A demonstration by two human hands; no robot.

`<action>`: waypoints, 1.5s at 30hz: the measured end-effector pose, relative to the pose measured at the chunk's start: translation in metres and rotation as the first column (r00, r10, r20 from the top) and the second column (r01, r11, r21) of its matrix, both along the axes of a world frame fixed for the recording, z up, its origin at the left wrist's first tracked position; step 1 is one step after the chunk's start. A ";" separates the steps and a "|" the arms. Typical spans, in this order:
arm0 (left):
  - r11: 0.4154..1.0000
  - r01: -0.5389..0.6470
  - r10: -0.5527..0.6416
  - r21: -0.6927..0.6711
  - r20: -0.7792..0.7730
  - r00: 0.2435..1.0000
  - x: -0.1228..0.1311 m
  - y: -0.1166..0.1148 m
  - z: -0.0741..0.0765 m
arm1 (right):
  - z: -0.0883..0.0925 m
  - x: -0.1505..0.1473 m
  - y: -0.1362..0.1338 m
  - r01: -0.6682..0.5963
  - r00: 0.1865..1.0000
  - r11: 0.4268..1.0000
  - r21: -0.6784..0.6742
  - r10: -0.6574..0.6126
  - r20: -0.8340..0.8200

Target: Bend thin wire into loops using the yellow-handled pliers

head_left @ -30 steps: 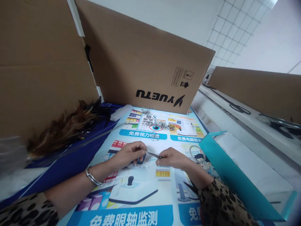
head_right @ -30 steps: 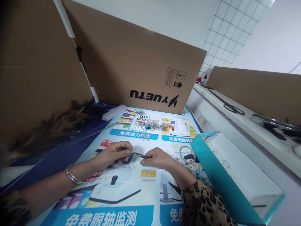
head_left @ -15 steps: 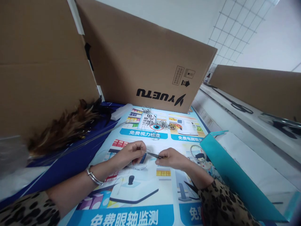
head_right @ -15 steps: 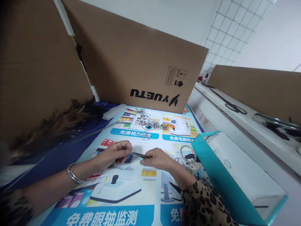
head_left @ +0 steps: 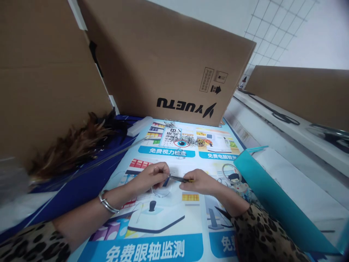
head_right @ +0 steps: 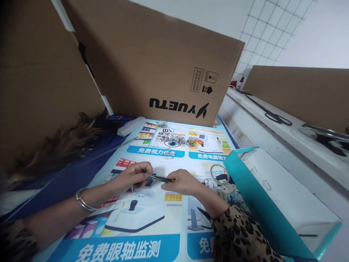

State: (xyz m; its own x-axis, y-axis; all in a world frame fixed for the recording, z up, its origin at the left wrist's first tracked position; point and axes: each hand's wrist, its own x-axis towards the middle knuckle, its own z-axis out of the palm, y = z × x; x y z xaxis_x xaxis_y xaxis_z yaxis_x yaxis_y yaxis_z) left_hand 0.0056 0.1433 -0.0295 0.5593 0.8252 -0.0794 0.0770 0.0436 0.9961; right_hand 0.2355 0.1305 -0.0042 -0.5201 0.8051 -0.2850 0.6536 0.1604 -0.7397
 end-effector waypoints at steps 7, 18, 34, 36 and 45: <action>1.000 0.001 0.000 0.021 -0.048 0.999 0.001 -0.001 0.003 | -0.003 0.000 0.001 0.000 1.000 1.000 0.020 0.000 0.001; 1.000 0.005 -0.006 -0.001 -0.089 0.996 0.002 -0.004 0.003 | 0.001 -0.001 0.000 -0.001 1.000 0.999 0.040 0.000 0.025; 1.000 0.023 -0.025 -0.016 -0.084 0.996 0.001 -0.002 0.005 | 0.014 0.004 0.003 -0.176 0.965 0.982 0.071 0.157 0.210; 0.999 0.022 -0.024 -0.042 -0.044 0.999 0.001 -0.001 0.005 | 0.013 0.004 0.003 -0.169 0.964 0.980 0.106 0.142 0.223; 0.996 0.030 -0.032 -0.089 -0.026 0.999 0.001 0.000 0.009 | 0.001 -0.003 0.004 -0.037 0.976 0.891 0.452 -0.064 0.206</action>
